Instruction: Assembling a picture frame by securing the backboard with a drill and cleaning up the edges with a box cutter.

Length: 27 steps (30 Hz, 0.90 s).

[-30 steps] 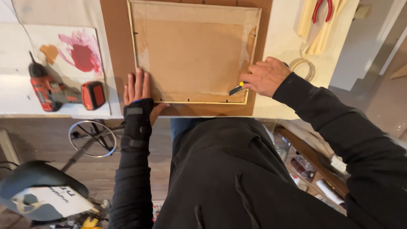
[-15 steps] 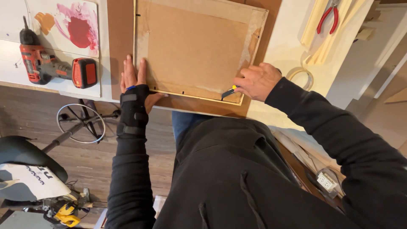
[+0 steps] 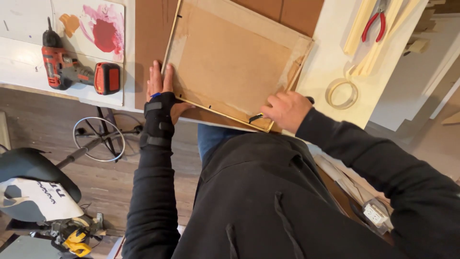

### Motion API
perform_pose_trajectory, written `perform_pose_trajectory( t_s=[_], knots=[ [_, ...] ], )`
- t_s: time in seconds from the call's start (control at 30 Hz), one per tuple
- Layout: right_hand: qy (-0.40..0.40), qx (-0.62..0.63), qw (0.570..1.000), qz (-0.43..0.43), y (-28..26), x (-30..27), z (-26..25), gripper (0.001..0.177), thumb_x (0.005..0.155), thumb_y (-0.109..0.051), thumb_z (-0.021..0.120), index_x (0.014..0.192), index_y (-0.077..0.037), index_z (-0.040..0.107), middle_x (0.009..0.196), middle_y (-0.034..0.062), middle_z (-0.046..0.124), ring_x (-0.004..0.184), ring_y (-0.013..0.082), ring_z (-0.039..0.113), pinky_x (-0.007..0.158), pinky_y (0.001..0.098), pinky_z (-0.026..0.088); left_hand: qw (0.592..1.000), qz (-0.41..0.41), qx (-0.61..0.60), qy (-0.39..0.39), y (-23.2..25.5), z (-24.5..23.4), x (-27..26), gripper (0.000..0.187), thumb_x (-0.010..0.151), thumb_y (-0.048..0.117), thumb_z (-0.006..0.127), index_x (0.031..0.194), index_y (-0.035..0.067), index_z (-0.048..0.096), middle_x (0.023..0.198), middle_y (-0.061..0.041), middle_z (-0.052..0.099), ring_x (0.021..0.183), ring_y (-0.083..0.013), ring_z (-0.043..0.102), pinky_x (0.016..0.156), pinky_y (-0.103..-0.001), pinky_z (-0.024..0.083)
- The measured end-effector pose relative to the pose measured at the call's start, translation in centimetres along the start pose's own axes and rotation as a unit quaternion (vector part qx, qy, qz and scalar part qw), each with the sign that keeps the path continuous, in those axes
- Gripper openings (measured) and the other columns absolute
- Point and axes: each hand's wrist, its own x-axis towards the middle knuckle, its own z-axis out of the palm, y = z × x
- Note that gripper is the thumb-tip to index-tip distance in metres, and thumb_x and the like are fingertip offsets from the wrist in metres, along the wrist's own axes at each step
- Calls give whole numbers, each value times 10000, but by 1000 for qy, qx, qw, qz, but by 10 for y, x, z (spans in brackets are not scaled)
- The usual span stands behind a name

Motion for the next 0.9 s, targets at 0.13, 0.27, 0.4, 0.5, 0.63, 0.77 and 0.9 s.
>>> perform_pose_trajectory(
  t_s=[0.13, 0.27, 0.4, 0.5, 0.63, 0.77, 0.9],
  knots=[
    [12, -87, 996, -12, -24, -15, -4, 110, 843, -212, 694, 941, -182, 656, 804, -1, 560, 738, 178, 612, 605, 334, 482, 1000, 2, 8, -3, 0, 1, 0, 1346, 555, 381, 1007, 1649, 103, 274, 1704, -247, 162, 1575, -449, 185, 1248, -581, 222],
    [55, -22, 998, 18, -8, -10, -6, 139, 854, -287, 684, 934, -174, 678, 808, 15, 571, 715, 204, 617, 572, 368, 482, 1000, 3, 8, -1, -1, 9, 2, 1343, 555, 374, 1006, 1639, 84, 267, 1693, -267, 151, 1567, -462, 184, 1241, -582, 225],
    [41, 30, 990, 133, 14, 0, -11, 212, 937, -370, 693, 1017, -174, 696, 822, 31, 603, 705, 239, 633, 573, 393, 496, 999, -16, -22, 36, 9, 17, -3, 1302, 610, 362, 998, 1640, 66, 258, 1697, -272, 149, 1572, -473, 172, 1254, -570, 230],
    [37, 45, 982, 177, 23, 26, -20, 190, 995, -339, 683, 1115, -196, 713, 804, 27, 620, 698, 251, 642, 582, 405, 493, 997, -32, -29, 64, 25, 24, 0, 1293, 627, 373, 993, 1633, 50, 248, 1690, -271, 151, 1569, -467, 162, 1254, -570, 224],
    [57, 31, 983, 172, 19, 64, -12, 210, 979, -407, 699, 1012, -200, 706, 798, 32, 623, 699, 262, 641, 623, 427, 482, 995, -58, -23, 75, 35, 32, 4, 1280, 650, 398, 990, 1627, 52, 240, 1687, -246, 170, 1570, -443, 149, 1244, -581, 204],
    [73, 52, 989, 115, 19, 81, 13, 152, 987, -338, 698, 1033, -193, 700, 817, 21, 610, 790, 245, 654, 673, 428, 474, 994, -68, -23, 79, 34, 33, 4, 1281, 646, 411, 989, 1626, 67, 241, 1690, -234, 173, 1573, -425, 150, 1244, -578, 203],
    [43, 42, 992, 109, 17, 88, 10, 86, 946, -294, 711, 980, -215, 717, 826, 23, 597, 801, 226, 637, 684, 422, 463, 993, -65, -33, 88, 31, 37, 2, 1304, 618, 442, 990, 1622, 78, 241, 1689, -224, 175, 1571, -407, 155, 1246, -577, 203]
  ],
)
